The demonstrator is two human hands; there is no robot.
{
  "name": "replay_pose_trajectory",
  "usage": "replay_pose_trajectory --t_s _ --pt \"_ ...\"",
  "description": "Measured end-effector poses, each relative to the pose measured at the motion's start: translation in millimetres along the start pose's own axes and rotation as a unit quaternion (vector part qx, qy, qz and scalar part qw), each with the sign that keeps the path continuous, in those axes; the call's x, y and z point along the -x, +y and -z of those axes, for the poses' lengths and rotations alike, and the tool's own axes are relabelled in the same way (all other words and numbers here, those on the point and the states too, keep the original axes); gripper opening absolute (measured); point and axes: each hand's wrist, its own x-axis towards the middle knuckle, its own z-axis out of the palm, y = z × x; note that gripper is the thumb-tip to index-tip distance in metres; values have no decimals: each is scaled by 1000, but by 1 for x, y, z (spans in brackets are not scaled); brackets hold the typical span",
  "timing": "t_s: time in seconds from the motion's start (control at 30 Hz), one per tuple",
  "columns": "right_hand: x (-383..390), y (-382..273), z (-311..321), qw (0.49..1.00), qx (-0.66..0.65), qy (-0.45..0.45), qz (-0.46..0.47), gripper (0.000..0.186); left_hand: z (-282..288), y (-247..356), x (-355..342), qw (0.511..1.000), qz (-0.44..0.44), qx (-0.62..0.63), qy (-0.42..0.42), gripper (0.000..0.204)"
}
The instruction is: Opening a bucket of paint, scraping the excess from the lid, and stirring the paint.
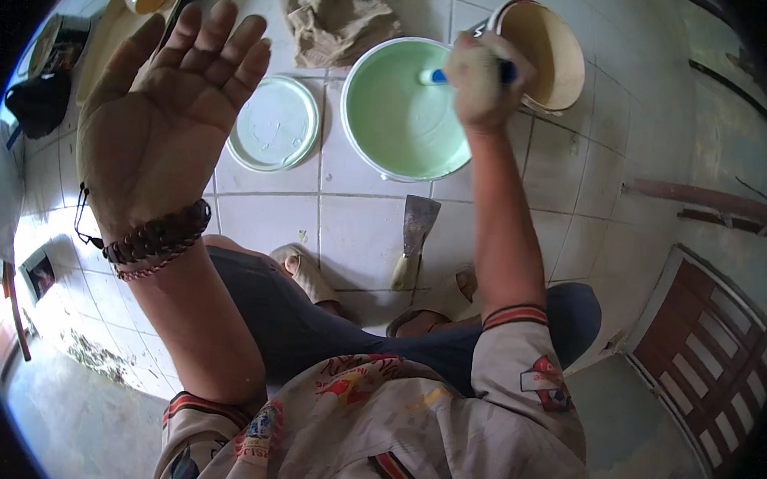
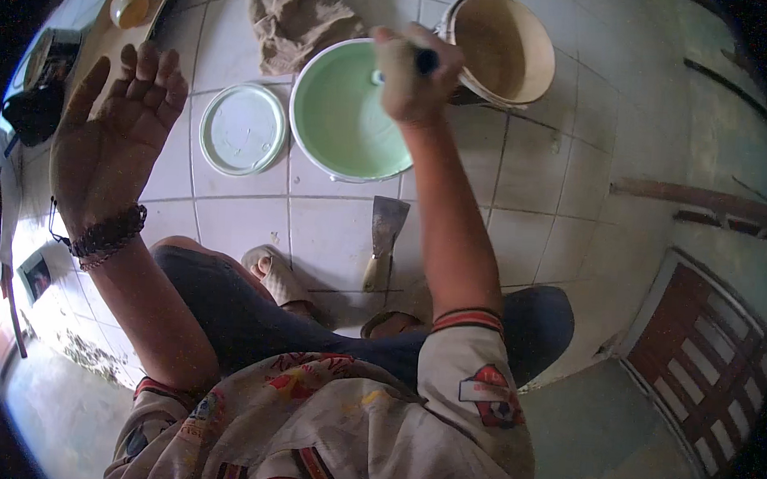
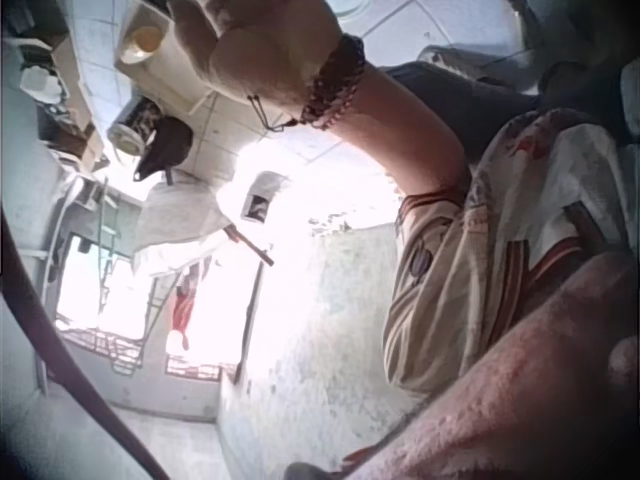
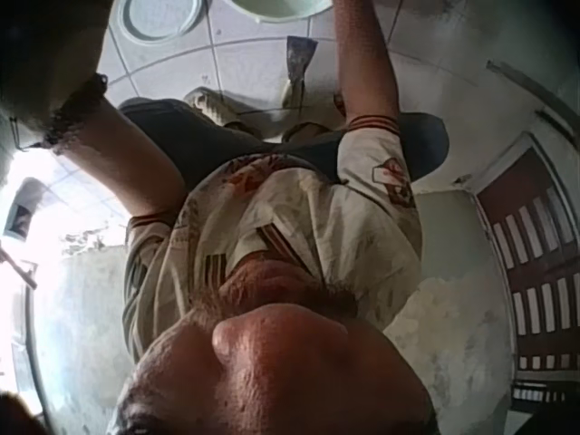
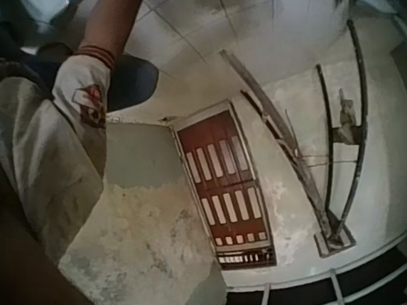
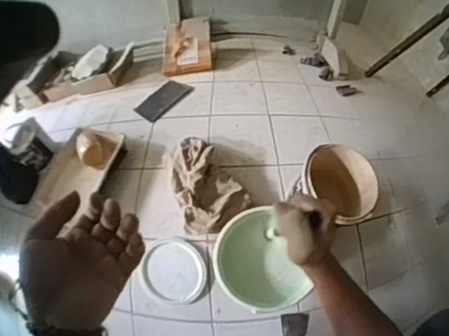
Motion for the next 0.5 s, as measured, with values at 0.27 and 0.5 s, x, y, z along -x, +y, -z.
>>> replay_pose_trajectory --t_s 0.27,0.5 --pt "37 -6 9 818 -467 39 -332 18 6 11 5 999 -17 12 35 30" --pt "-14 -29 -43 988 4 53 148 18 -3 8 5 1000 17 22 -6 31"
